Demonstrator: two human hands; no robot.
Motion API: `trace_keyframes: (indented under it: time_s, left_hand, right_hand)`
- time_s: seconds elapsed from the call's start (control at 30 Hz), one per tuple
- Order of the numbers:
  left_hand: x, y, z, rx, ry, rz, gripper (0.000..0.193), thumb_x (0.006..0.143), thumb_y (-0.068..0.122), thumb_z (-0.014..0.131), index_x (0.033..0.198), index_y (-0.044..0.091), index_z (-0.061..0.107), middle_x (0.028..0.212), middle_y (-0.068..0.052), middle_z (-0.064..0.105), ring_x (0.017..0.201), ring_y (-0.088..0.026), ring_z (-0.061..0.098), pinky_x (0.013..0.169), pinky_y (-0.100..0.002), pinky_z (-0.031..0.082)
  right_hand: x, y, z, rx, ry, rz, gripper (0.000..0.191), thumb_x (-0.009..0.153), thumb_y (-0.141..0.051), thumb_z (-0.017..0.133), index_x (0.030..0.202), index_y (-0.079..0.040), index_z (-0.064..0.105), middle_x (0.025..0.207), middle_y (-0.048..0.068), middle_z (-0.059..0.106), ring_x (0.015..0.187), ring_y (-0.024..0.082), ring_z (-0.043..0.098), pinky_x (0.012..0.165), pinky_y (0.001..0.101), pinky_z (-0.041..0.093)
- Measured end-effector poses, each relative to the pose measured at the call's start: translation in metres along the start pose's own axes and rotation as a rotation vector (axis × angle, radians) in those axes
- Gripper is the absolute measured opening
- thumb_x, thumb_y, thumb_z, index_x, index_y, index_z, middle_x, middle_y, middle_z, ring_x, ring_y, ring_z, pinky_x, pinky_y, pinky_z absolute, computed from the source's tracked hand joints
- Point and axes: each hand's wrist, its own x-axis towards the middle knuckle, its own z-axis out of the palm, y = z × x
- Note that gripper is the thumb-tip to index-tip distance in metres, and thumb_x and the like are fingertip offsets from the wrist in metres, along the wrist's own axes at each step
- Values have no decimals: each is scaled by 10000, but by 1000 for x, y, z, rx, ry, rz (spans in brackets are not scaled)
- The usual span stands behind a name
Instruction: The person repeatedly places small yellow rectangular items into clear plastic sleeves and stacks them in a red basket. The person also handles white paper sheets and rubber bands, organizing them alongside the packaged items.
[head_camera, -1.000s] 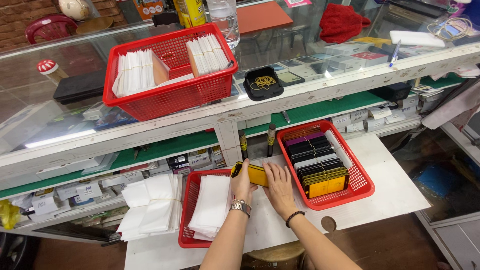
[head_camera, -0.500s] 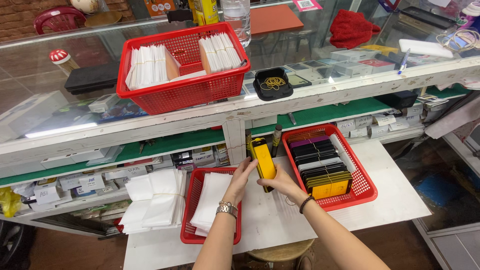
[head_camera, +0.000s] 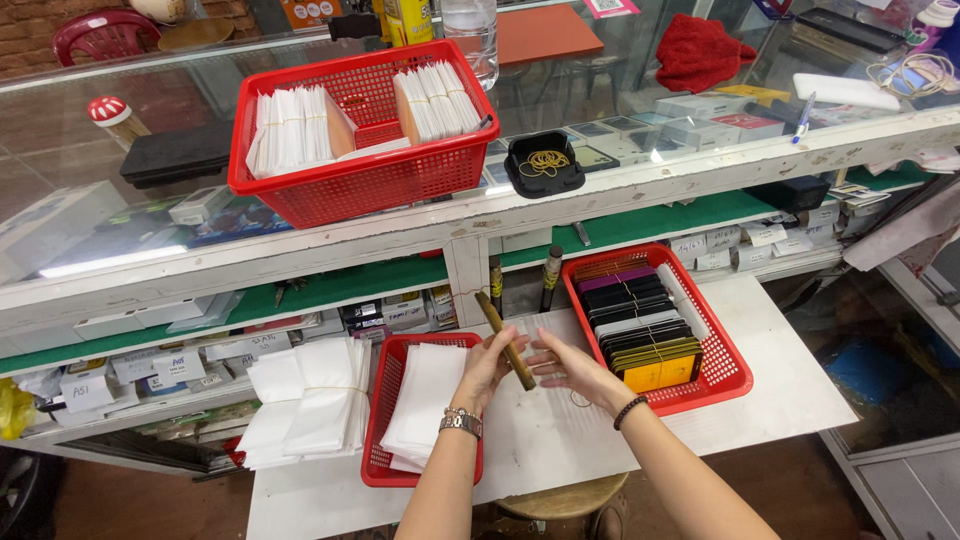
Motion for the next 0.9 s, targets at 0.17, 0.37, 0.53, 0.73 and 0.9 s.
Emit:
trace_keyframes:
  time_s: [0.17,0.37,0.53,0.73,0.9]
  left_hand:
    - [-3,-3,-8,-111,39,-32,635,827,485,764,1170,-19,587,1112,-203,722,972,-279,751,900,-424,631]
    - [-31,4,-9,-79,-173,-113,688,845,547,711,1305,54,575,1140,-172,708,961,-254,730,909,-418,617]
    - [-52,7,-21,-223,-449,-94,816,862,576,687,1446,37,501,1191,-198,697,982,-262,727,960,-455,594]
    - [-60,11,-35,-157,-518,-102,865,853,567,706,1496,52,440,1459,-148,599,1175,-326,682,1002,-460,571]
    - [-61,10,-34,-199,-472,-31,893,829,540,729,1513,66,403,1469,-105,542,1279,-413,608,998,-518,574]
  right_hand:
    - [5,41,-7,-1266,336,-152,433,932,-217,672,1328,-80,562,1336,189,604,1168,326,665,1001,363,539]
    - [10,48,20,-1882,480,132,580,889,-161,658,1403,11,451,1360,187,525,1236,341,541,1027,356,483]
    - [10,52,17,-1882,348,128,456,931,-191,620,1329,11,526,1290,196,558,1215,342,533,969,416,505]
    - [21,30,3,-1033,397,-47,238,850,-176,711,1002,3,669,916,228,706,906,367,698,817,422,559]
    - [20,-33,8,-590,161,-246,184,849,-132,705,926,-1,601,802,135,743,750,225,727,697,344,584]
